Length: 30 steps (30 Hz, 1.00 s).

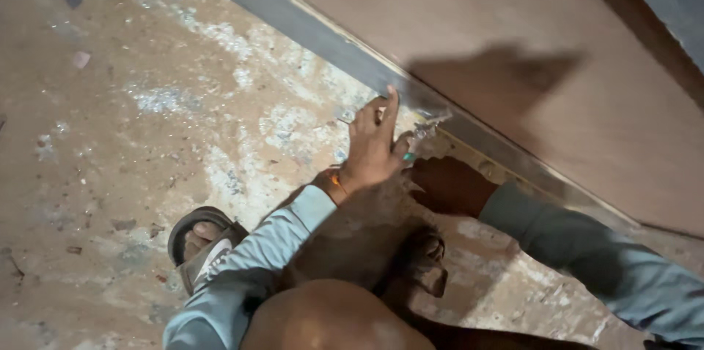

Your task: The person kneels on the floor and uses a small blue scraper to remove material from the edge of a wooden panel. The person repeatedly scrapes along the seam between the panel and the floor, occasionally adjusting their position and the tool.

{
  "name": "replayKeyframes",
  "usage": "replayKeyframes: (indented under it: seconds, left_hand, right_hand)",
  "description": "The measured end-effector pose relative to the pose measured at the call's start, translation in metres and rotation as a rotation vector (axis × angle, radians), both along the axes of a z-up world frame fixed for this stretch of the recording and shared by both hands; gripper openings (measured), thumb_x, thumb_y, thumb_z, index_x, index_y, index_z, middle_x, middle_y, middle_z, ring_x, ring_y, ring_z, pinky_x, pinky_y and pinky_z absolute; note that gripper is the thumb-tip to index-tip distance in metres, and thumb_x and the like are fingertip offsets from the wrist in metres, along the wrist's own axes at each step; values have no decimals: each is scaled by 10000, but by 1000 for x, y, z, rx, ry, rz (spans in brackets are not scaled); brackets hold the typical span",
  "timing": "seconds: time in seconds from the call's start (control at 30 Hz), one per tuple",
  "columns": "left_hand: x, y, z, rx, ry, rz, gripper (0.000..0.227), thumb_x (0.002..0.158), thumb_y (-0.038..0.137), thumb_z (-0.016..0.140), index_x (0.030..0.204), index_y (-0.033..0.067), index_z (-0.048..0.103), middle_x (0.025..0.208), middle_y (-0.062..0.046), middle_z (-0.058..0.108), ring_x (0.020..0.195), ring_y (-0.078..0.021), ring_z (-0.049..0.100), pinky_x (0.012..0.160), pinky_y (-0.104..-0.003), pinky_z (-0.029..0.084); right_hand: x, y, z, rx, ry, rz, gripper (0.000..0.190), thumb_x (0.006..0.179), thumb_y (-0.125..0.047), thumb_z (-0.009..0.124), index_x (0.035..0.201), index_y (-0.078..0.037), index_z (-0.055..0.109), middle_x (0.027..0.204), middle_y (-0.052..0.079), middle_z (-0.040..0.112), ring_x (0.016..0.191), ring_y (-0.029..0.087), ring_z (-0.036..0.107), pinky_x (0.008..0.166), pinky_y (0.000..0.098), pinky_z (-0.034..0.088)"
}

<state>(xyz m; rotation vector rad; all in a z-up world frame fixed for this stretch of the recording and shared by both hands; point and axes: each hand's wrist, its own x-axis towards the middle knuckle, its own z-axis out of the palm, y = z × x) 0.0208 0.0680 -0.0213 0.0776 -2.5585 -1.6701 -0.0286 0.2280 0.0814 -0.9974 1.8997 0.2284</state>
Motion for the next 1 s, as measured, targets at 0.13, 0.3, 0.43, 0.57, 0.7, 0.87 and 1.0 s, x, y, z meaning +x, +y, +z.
replayKeyframes:
  seconds: [0.13,0.3,0.43,0.57,0.7,0.87,1.0]
  left_hand:
    - [-4,13,-6,81,-141,-32,1048,842,293,742,1612,-14,101,1274,-241,463,1134,-387,430,948,-526,340]
    - [4,9,-11,58,12,52,946,956,249,727,1680,73,144,1261,-184,512,1130,-349,516,976,-454,454]
    - [-5,-12,-15,245,10,224,962,989,215,682,1676,11,41,1207,-174,485,1007,-297,529,773,-377,502]
    - [-13,-32,-17,174,-69,228,1007,912,218,740,1647,-6,89,1191,-194,468,993,-274,540,826,-378,516]
    - [-16,-29,-18,224,-97,194,1030,898,250,744,1631,-13,69,1148,-183,462,991,-273,526,821,-365,522]
    - [-15,-36,-29,113,17,260,884,944,202,689,1674,78,208,1225,-172,488,1174,-304,514,1057,-384,515]
    - [-22,-63,-37,34,129,456,803,982,202,657,1669,82,259,1530,-264,368,1448,-386,391,1231,-425,362]
  right_hand:
    - [8,25,-5,-116,10,-51,308,918,-344,650,1119,-111,639,1071,167,654,953,376,655,813,522,535]
    - [8,36,-16,-234,4,-13,301,898,-310,663,1113,-102,631,1003,147,634,887,347,663,728,503,544]
    - [-3,32,-16,-386,37,40,237,887,-257,682,1060,-99,648,930,115,636,847,322,663,688,461,562]
    - [-5,28,-14,-620,51,64,274,844,-207,686,1062,-49,635,983,130,652,859,335,661,681,453,561]
    - [2,32,-13,-413,24,21,208,894,-258,702,1011,-95,645,981,109,654,908,330,668,737,450,568]
    - [6,40,-13,-279,-46,-41,336,873,-272,692,1159,-102,638,1155,110,637,937,345,666,750,480,558]
    - [7,45,-13,-291,-54,-25,357,898,-337,675,1166,-106,625,1157,110,634,985,340,667,788,465,568]
